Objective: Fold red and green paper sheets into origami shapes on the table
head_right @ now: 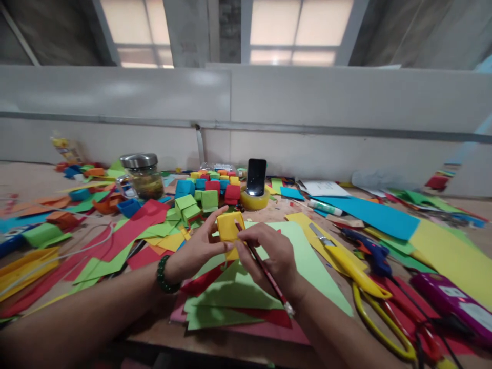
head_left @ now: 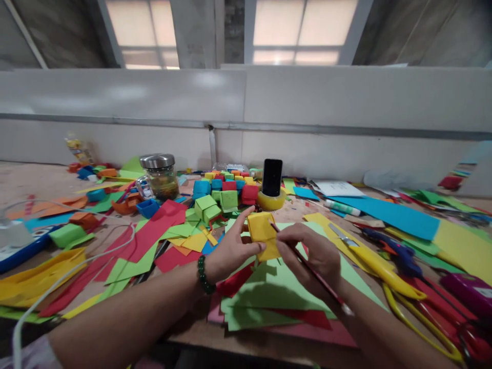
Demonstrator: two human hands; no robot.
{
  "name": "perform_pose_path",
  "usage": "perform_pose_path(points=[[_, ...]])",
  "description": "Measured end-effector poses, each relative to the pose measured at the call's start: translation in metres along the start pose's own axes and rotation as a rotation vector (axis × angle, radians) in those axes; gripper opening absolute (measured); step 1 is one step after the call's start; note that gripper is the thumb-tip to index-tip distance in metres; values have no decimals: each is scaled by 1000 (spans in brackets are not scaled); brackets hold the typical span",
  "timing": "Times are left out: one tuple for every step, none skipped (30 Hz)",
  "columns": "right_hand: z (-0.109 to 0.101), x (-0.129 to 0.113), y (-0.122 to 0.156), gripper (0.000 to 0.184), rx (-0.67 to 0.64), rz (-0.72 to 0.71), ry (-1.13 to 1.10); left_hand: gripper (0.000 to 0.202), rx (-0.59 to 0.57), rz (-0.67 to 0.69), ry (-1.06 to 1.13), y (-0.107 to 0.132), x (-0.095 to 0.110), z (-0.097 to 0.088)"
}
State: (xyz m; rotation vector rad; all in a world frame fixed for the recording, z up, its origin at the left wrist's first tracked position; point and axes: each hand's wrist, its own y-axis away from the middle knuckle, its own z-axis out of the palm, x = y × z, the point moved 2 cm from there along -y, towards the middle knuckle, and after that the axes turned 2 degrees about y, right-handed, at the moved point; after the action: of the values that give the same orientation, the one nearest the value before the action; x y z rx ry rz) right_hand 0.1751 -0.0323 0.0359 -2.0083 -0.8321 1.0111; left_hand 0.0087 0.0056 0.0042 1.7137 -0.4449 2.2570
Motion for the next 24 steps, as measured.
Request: perform_pose_path(points=[[2, -2, -1, 16, -38, -39, 12, 91, -4, 0, -8, 0, 0, 0], [3, -3, -1, 18, -54, -62, 27, 91, -8, 1, -14, 1, 0, 0], [4, -3, -1, 20, -54, -70, 42, 91, -13, 2, -17, 1, 0, 0], [4, -3, -1, 21, -43, -70, 57, 91, -16, 0, -19, 1, 0, 1], [5, -4, -1, 21, -31, -71, 70, 92, -18, -3, -17, 1, 0, 1], [5, -4, -1, 21, -22, -77, 78, 92, -17, -6, -15, 1, 0, 1], [5, -6, -1, 20, -21, -89, 82, 93, -17, -9, -12, 1, 0, 2], [5, -7, -1, 19, -26, -105, 80, 94, -15, -12, -9, 1, 1, 2], [5, -8, 0, 20, -31, -121, 77, 95, -15, -17, -7, 1, 2, 3], [6, -10, 0, 20, -36, -132, 75, 96, -13, -21, -7, 2, 3, 3], [6, -11, 0, 19, -38, -136, 75, 96, -13, -23, -9, 2, 4, 4], [6, -11, 0, 19, -40, -136, 77, 96, -13, -24, -13, 2, 4, 4], [6, -11, 0, 19, -42, -133, 82, 96, -13, -25, -15, 2, 5, 4], [7, -12, 0, 19, -43, -128, 90, 96, -14, -24, -17, 3, 5, 5], [7, -11, 0, 19, -45, -122, 99, 96, -14, -24, -19, 3, 4, 5], [7, -11, 0, 19, -43, -115, 107, 96, -13, -24, -23, 4, 4, 5], [8, -11, 0, 19, -39, -108, 116, 96, -12, -25, -29, 4, 4, 5], [8, -10, 1, 19, -36, -103, 121, 96, -12, -26, -35, 4, 3, 5], [9, -10, 1, 19, -33, -99, 127, 95, -13, -25, -42, 4, 3, 5], [9, -9, 1, 18, -30, -95, 131, 95, -15, -22, -47, 4, 3, 5], [10, -9, 1, 18, -29, -92, 135, 94, -17, -17, -51, 4, 3, 5], [10, -9, 1, 18, -31, -89, 139, 93, -18, -10, -53, 4, 3, 5], [10, -8, 1, 18, -33, -89, 144, 93, -20, -4, -53, 4, 4, 5], [11, -8, 1, 17, -34, -91, 147, 93, -18, 3, -51, 4, 4, 5]])
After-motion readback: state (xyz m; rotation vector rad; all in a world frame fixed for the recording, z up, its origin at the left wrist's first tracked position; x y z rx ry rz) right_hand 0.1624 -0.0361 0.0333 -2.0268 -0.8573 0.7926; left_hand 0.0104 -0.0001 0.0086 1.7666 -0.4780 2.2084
